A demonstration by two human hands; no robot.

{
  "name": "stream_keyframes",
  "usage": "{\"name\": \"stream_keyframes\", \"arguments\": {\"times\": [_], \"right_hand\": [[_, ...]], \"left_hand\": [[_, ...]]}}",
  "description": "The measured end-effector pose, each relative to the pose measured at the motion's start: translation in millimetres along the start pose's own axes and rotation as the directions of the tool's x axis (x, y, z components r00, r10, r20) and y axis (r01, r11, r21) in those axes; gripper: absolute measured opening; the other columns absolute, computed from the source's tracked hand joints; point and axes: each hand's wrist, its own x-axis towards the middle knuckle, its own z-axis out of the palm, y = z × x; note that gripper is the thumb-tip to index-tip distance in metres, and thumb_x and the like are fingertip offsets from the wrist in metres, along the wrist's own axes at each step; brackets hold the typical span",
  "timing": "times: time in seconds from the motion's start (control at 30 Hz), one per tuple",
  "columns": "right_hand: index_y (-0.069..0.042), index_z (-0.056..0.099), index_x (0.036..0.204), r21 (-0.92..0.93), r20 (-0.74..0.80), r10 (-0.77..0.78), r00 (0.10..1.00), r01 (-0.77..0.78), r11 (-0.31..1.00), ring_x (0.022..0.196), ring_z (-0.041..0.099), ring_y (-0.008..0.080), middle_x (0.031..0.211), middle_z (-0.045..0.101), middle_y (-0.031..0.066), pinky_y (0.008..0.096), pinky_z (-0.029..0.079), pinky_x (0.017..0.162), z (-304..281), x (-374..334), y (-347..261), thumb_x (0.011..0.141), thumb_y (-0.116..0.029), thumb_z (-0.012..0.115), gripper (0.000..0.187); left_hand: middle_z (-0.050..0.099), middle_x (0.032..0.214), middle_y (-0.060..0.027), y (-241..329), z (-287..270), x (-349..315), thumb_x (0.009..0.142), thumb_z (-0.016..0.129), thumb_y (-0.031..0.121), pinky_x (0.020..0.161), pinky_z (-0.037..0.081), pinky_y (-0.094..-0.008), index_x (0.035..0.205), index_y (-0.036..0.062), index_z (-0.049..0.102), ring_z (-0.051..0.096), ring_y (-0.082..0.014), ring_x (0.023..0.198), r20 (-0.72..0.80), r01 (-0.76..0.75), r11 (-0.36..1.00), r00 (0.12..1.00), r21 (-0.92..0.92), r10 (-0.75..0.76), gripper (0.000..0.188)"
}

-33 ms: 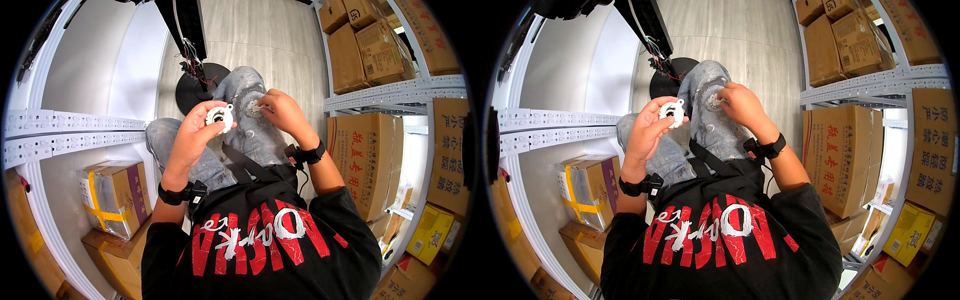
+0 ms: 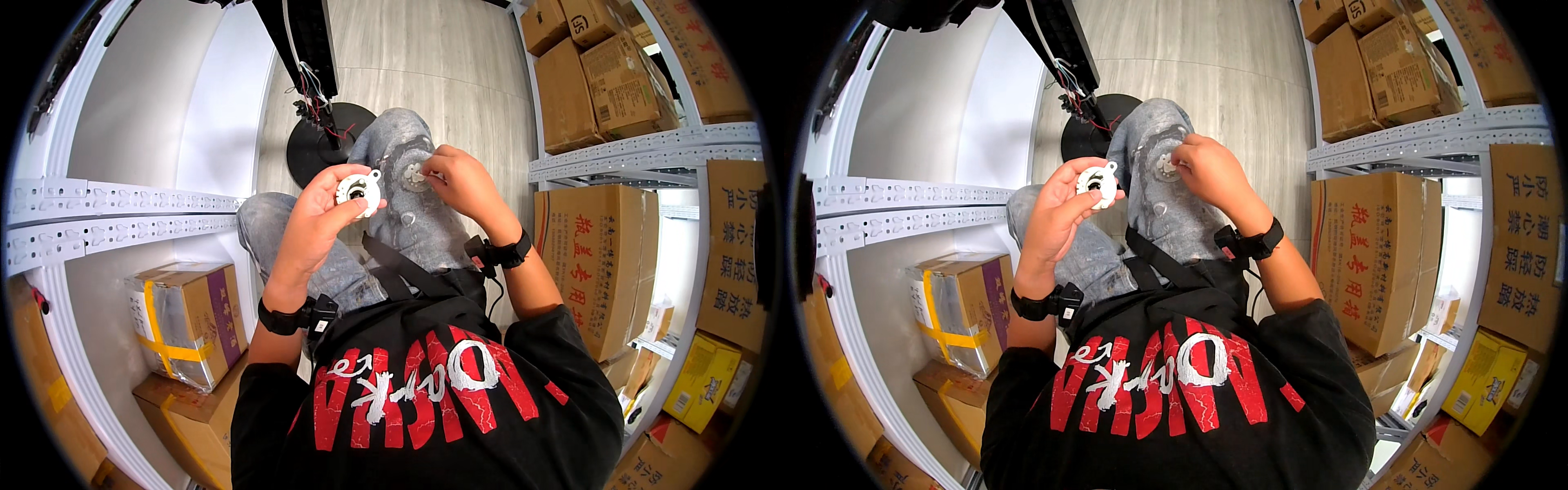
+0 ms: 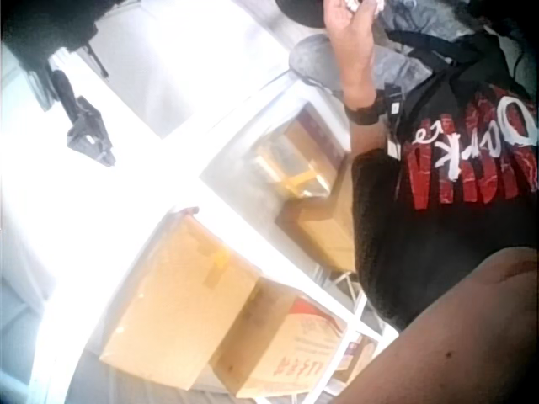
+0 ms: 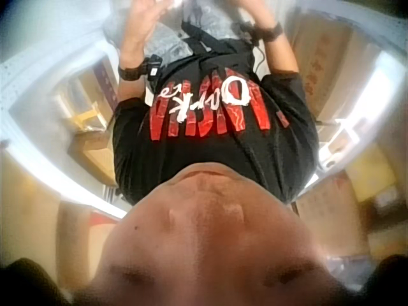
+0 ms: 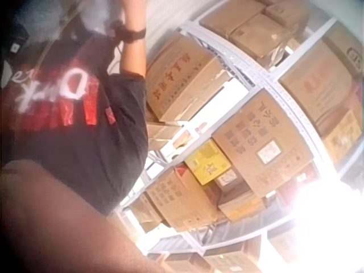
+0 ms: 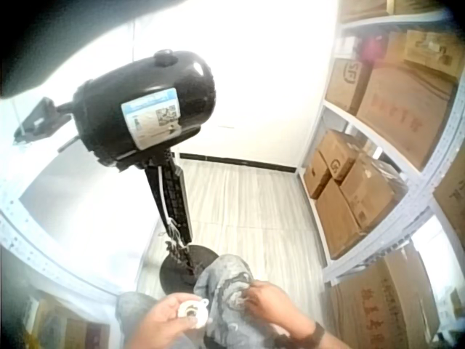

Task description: The person sits on the floor and assembles a small white electrical component by hand, inserting and adjusting small parts into the housing. The person repeatedly aligns and secures internal pieces within the component.

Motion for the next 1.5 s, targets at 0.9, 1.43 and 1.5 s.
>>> {"name": "stream_keyframes", "arguments": {"times": [0.9,1.43,1.5], "right_hand": [[-0.004,0.068,0.082,-0.061,-0.102,-0.074,0.992,0.068,0.996,0.076,0.064,0.0318,0.081,0.062,0.0107,0.0415,0.053,0.066,-6,-7,-16,0.081,-0.006,0.066,0.003],[-0.001,0.070,0.093,0.591,0.004,-0.026,1.000,0.019,0.807,0.076,0.063,0.0135,0.087,0.065,0.0062,0.0274,0.051,0.067,-35,-18,-100,0.087,-0.005,0.073,0.008],[0.000,0.070,0.093,0.565,-0.001,-0.032,0.999,0.027,0.825,0.079,0.063,0.0129,0.091,0.066,0.0063,0.0265,0.052,0.069,-33,-19,-102,0.086,-0.002,0.073,0.008]], "left_hand": [[0.056,0.135,-0.0191,5,1,-6,0.091,0.043,-0.006,0.105,0.049,-0.0433,0.145,-0.0038,0.040,0.059,-0.0316,0.125,-0.001,0.017,0.993,1.000,-0.114,-0.018,0.054],[0.053,0.140,-0.0132,-11,15,-6,0.090,0.054,-0.009,0.112,0.037,-0.0346,0.148,-0.0018,0.037,0.050,-0.0201,0.132,0.113,-0.242,0.970,0.964,0.014,0.239,0.060],[0.052,0.140,-0.0136,-10,18,-8,0.090,0.053,-0.010,0.112,0.037,-0.0351,0.148,-0.0022,0.037,0.050,-0.0203,0.132,0.113,-0.268,0.963,0.957,0.001,0.266,0.061]]}}
